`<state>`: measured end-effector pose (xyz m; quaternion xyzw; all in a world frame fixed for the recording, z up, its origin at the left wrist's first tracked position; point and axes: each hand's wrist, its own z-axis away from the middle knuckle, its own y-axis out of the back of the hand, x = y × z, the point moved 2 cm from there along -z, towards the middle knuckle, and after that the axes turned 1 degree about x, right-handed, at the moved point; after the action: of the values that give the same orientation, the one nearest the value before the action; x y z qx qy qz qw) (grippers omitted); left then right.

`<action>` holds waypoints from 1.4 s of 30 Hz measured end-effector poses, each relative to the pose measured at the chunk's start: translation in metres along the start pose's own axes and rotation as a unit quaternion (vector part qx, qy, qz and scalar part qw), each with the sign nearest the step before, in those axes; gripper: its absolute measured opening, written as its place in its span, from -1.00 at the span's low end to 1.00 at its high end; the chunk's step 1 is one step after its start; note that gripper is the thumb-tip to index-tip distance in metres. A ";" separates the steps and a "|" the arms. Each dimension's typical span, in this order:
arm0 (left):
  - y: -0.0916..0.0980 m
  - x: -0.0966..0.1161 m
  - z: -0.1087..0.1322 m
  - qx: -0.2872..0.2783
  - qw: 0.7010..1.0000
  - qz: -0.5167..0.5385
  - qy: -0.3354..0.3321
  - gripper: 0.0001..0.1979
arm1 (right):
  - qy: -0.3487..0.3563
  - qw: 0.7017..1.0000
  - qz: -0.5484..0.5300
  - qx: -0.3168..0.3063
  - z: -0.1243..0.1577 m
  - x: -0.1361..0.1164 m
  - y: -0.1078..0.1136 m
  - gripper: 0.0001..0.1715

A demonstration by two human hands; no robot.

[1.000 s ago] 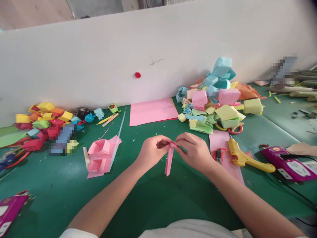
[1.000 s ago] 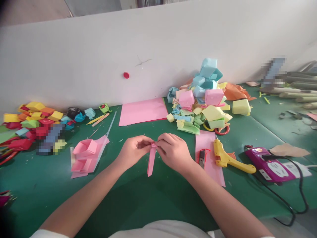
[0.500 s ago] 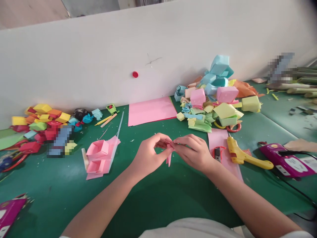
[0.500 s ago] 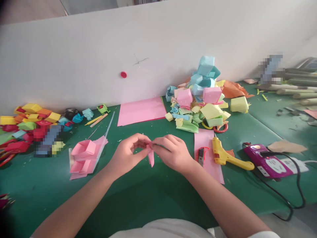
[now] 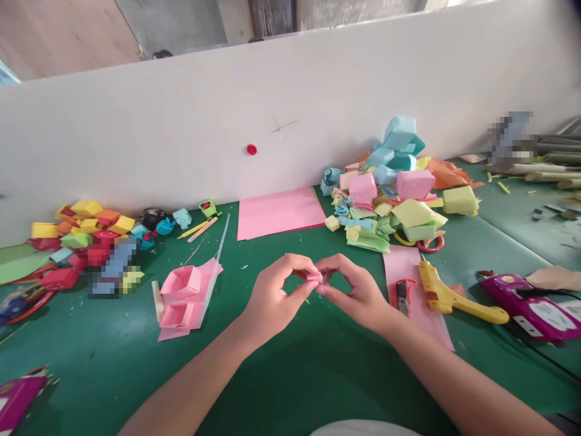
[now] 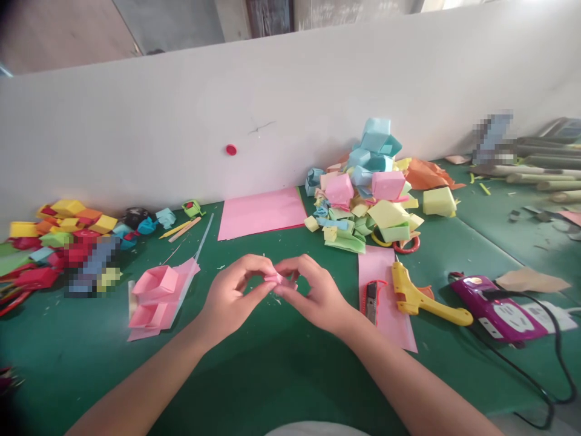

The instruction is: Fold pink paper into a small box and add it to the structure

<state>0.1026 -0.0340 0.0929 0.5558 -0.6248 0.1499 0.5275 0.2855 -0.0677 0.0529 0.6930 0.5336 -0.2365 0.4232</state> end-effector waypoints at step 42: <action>-0.001 -0.022 -0.006 -0.014 0.971 0.191 0.146 -0.80 | 0.081 0.994 0.067 -0.009 -0.004 -0.008 0.002 -0.88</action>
<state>0.1028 -0.0180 0.0762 0.3909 -0.6376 0.3190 0.5822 0.2846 -0.0686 0.0625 0.7403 0.5206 -0.1460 0.3994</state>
